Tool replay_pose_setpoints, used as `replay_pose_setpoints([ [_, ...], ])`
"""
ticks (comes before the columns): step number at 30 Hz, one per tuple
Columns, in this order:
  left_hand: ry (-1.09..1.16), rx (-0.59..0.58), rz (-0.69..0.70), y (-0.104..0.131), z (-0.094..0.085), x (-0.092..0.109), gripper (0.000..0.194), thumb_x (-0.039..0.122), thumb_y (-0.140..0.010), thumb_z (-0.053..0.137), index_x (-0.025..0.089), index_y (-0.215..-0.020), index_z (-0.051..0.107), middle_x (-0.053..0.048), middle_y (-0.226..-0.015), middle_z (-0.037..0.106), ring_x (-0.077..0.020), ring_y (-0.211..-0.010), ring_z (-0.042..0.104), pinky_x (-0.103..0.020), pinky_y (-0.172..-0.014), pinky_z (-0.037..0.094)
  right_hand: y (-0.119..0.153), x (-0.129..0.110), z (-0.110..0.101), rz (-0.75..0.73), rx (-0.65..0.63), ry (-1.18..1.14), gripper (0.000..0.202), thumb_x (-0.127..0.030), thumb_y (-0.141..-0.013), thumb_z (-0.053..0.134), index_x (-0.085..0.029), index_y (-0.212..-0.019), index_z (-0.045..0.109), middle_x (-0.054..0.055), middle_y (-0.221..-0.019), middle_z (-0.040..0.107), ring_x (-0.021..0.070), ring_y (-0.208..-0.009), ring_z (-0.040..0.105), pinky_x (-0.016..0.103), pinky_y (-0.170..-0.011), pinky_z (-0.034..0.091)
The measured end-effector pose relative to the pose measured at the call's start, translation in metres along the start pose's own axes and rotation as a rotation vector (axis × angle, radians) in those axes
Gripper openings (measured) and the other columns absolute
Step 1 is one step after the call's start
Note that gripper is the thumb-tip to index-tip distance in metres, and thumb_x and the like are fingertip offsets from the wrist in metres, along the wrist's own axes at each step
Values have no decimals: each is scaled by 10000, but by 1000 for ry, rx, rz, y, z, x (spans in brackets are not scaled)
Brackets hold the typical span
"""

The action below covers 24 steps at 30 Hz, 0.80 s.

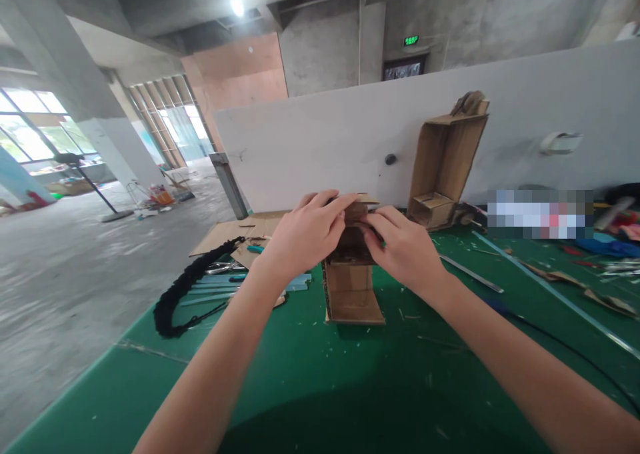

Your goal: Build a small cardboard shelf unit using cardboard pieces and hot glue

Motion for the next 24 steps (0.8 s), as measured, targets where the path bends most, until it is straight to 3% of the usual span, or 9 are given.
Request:
replay_pose_setpoints([
  [10,-21,3,34,1,-1,5,486,223,-905,375,284,-1386,403,-33,-1349,529,-260,-1219,485,-459,-1029,440,-6,2,-7,20,86,120,257,-197,-969,400,-136,-1050,636,96,-961,710,190,-816,663,293,-640,472],
  [15,-42,-15,22,2,2,3,576,223,-855,438,294,-1419,343,-61,-1417,462,-294,-1266,443,-455,-957,489,3,0,-5,-96,-17,154,238,-178,-952,410,-143,-1036,630,92,-978,697,172,-778,646,284,-566,408],
  [20,-55,-88,16,6,2,-5,807,453,-805,569,289,-1490,177,-130,-1503,322,-367,-1311,393,-504,-979,459,22,-5,4,-134,-100,157,194,-184,-923,446,-140,-938,634,74,-874,679,154,-662,603,291,-489,333],
  [24,-36,-102,-20,7,1,-8,773,588,-836,489,294,-1485,189,-132,-1494,332,-373,-1307,398,-519,-966,462,35,-12,9,-193,-151,138,188,-149,-905,451,-134,-947,634,65,-839,676,155,-650,606,290,-485,341],
])
Point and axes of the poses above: each hand's wrist, its own y-axis away from the middle knuckle, its own z-axis out of the palm, x = y × z, the point moved 4 cm from there along -y, towards the middle knuckle
